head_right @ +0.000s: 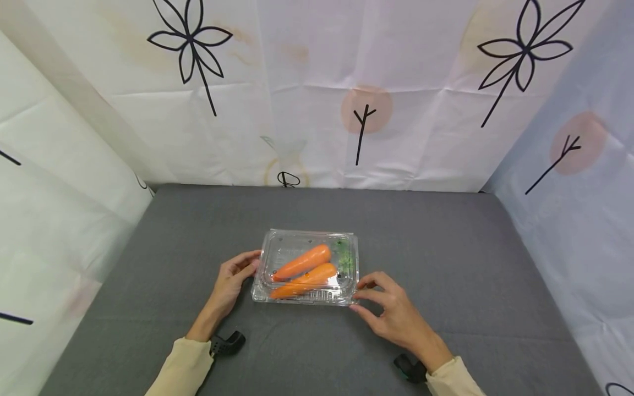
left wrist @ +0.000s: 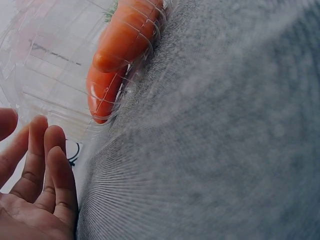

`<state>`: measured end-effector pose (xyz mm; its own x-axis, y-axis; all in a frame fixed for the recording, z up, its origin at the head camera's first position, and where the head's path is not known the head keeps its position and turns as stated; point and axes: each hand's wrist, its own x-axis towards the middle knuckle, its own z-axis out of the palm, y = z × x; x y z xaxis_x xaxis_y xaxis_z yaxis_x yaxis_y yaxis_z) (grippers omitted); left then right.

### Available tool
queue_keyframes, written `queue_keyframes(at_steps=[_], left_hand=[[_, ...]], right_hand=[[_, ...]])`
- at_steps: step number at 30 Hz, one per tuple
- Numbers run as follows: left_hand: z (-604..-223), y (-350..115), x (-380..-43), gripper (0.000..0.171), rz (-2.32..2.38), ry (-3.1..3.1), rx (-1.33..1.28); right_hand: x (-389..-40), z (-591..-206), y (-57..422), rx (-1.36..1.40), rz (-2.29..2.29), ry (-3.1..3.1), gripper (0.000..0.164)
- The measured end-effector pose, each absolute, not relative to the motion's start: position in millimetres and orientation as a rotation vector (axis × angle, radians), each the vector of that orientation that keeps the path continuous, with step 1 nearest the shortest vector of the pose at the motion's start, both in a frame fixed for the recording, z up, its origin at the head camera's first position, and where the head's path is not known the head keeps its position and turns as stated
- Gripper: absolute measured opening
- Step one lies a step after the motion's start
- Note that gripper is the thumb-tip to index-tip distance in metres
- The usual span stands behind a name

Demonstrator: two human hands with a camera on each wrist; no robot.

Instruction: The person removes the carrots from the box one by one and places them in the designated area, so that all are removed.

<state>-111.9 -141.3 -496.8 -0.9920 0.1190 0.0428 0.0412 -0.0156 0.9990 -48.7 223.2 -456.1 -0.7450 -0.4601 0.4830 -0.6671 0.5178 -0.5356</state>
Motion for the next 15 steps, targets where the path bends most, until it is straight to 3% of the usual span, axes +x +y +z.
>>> queue_keyframes(at_steps=[8, 13, 15], left_hand=[[-494.9, -140.4, -111.7, 0.031, 2.196, 2.16, 0.174], [-495.7, -140.7, -112.2, 0.031, 2.192, 2.177, 0.173], [-496.3, -140.9, -112.4, 0.031, 2.19, 2.18, 0.173]], right_hand=[[-49.0, -452.8, 222.6, 0.972, 1.077, -2.481, 0.025], [-51.9, -450.0, 222.1, 0.986, 1.092, -2.476, 0.004], [-53.5, -449.9, 221.5, 1.004, 1.091, -2.453, 0.012]])
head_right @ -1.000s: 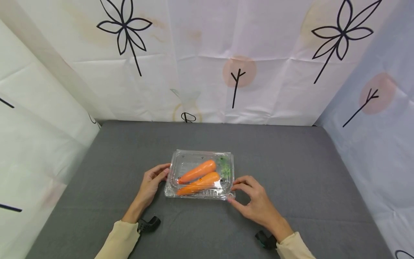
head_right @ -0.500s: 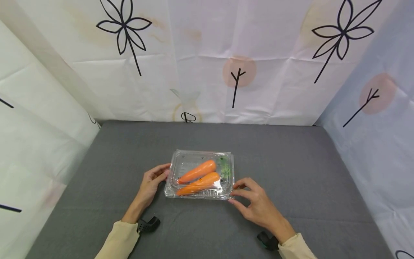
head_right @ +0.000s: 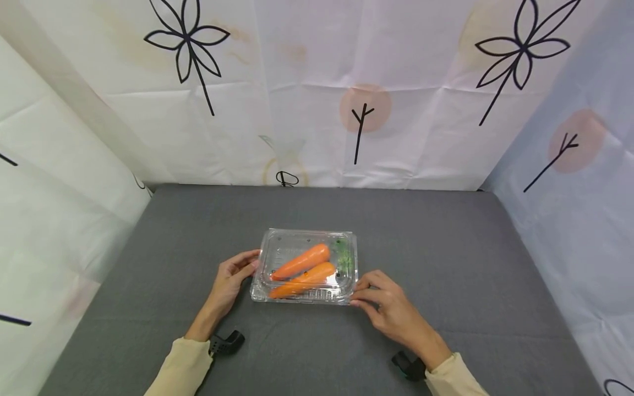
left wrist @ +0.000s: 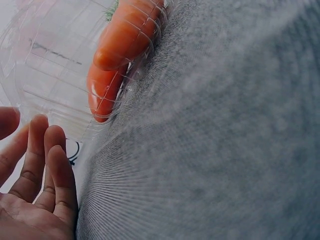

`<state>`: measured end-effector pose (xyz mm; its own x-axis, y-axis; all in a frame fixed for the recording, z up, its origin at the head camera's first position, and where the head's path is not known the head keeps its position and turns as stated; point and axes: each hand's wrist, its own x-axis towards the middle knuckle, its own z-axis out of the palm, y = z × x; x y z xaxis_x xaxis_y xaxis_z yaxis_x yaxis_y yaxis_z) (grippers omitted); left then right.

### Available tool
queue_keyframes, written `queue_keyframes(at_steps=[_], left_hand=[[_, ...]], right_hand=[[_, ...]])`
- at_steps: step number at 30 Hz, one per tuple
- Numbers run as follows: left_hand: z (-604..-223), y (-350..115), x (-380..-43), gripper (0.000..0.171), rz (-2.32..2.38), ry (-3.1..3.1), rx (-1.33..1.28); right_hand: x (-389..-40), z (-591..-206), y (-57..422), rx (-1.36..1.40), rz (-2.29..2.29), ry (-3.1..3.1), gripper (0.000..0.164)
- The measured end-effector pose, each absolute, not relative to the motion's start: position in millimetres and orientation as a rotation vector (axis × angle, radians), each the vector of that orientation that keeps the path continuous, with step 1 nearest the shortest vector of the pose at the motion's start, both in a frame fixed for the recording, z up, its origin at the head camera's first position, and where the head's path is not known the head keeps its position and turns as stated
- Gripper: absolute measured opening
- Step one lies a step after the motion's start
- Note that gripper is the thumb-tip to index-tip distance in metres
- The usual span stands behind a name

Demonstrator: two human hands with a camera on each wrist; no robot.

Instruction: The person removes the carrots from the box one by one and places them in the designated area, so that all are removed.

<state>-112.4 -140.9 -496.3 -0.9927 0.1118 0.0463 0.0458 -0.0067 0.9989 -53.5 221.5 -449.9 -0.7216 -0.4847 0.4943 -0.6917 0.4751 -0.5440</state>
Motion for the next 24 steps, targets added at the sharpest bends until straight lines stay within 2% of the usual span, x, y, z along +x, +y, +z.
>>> queue_keyframes(at_steps=[4, 7, 24], left_hand=[[-497.0, -141.9, -112.5, 0.032, 2.187, 2.178, 0.176], [-497.3, -142.1, -112.7, 0.032, 2.187, 2.174, 0.179], [-497.8, -142.2, -112.5, 0.032, 2.173, 2.19, 0.182]], right_hand=[[-56.0, -450.4, 219.6, 1.037, 1.064, -2.41, 0.027], [-56.8, -450.7, 218.2, 1.055, 1.031, -2.374, 0.031], [-58.3, -458.3, 215.7, 1.107, 0.9, -2.248, 0.029]])
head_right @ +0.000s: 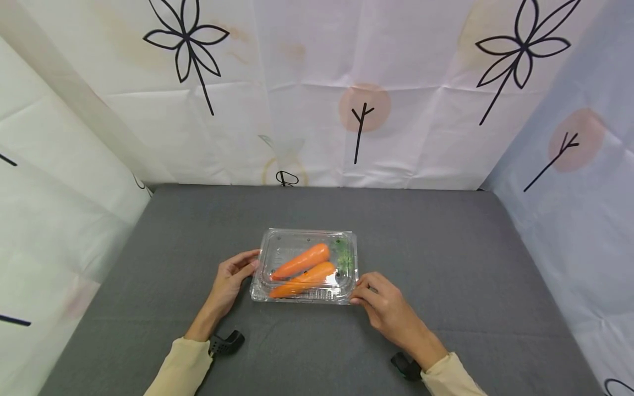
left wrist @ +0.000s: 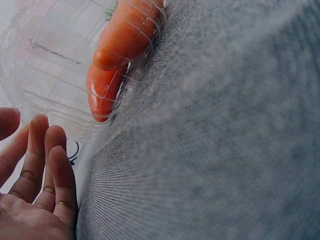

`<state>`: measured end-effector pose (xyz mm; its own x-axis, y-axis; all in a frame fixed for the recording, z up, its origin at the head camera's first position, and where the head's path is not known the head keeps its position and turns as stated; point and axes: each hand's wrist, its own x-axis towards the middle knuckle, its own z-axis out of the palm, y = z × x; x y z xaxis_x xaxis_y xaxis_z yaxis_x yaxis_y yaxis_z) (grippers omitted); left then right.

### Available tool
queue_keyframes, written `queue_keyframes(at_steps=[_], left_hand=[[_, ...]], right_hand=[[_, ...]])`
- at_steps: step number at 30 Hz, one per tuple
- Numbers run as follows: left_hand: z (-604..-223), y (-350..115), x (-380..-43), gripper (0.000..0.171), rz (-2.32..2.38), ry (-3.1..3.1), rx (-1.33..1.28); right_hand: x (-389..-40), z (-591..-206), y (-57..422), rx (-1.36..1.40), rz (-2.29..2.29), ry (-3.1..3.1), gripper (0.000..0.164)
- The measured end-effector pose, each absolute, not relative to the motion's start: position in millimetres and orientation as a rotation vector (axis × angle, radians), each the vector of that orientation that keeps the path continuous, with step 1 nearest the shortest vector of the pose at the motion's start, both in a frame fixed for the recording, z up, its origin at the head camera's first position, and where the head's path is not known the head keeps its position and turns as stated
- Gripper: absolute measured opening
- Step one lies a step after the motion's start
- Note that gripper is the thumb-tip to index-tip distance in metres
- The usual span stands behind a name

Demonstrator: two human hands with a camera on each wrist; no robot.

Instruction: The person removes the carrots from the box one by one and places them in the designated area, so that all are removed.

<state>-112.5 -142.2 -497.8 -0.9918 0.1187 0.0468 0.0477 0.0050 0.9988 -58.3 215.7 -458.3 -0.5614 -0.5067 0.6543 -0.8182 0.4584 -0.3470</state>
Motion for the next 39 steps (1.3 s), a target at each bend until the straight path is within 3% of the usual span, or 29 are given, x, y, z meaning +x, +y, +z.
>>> queue_keyframes(at_steps=[39], left_hand=[[-497.2, -141.3, -113.0, 0.031, 2.184, 2.185, 0.168]], right_hand=[[-57.4, -455.8, 213.7, 1.182, 0.861, -2.133, 0.027]])
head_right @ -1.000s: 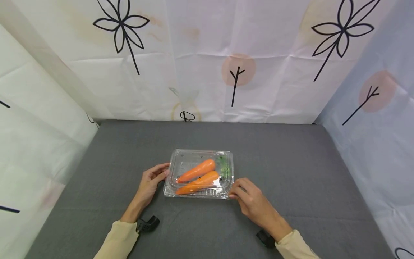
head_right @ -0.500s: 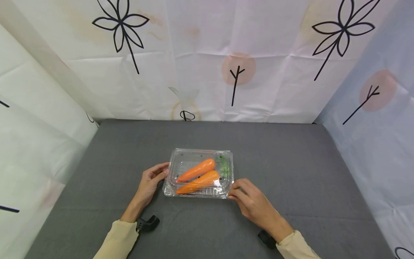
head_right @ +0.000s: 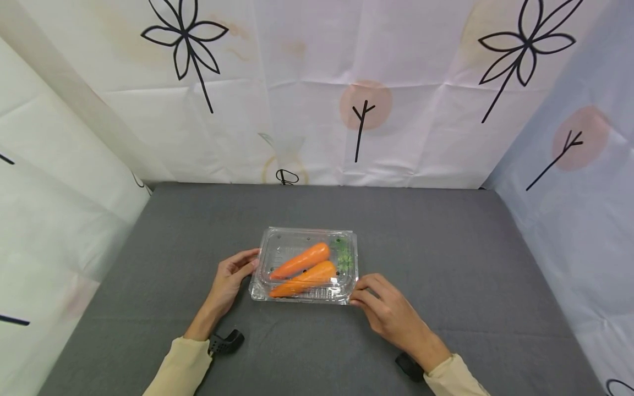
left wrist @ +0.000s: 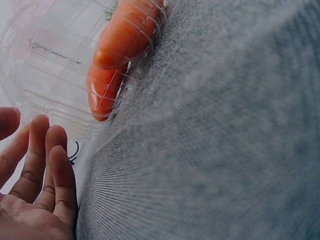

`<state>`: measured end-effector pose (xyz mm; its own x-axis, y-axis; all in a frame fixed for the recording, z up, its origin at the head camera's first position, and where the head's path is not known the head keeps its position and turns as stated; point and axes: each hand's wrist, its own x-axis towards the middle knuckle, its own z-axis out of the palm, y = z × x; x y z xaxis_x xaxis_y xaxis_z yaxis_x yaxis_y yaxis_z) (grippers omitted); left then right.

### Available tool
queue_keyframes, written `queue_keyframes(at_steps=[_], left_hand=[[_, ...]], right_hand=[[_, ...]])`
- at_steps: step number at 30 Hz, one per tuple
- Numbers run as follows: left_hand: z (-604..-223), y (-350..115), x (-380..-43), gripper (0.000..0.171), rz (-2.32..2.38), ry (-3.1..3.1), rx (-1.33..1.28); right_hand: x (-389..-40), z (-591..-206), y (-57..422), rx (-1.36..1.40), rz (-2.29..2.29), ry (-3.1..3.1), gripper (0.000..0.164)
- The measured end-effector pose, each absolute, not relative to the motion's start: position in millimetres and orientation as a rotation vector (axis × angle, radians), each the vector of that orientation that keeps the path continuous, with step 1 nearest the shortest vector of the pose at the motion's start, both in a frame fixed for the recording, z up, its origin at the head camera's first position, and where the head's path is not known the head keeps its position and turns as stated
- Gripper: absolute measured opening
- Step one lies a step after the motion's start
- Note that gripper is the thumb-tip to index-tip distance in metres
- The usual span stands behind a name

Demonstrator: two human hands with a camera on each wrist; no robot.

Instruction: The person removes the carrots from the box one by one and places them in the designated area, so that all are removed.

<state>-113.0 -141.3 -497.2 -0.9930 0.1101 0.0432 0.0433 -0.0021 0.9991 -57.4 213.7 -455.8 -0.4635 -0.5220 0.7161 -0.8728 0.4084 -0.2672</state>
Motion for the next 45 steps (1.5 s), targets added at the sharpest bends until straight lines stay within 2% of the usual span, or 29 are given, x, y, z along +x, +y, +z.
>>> queue_keyframes(at_steps=[14, 23, 28, 45], left_hand=[[-497.5, -142.4, -112.7, 0.032, 2.19, 2.176, 0.191], [-498.4, -142.9, -112.6, 0.034, 2.211, 2.139, 0.212], [-498.7, -141.7, -113.1, 0.028, 2.202, 2.159, 0.175], [-495.6, -140.1, -113.3, 0.03, 2.161, 2.189, 0.146]], right_hand=[[-64.4, -431.4, 209.0, 1.152, 0.982, -2.01, 0.027], [-77.9, -409.7, 206.1, 1.105, 0.995, -1.951, 0.031], [-87.3, -400.6, 207.0, 1.08, 1.0, -1.954, 0.032], [-116.5, -384.6, 211.7, 0.945, 1.138, -2.037, 0.036]])
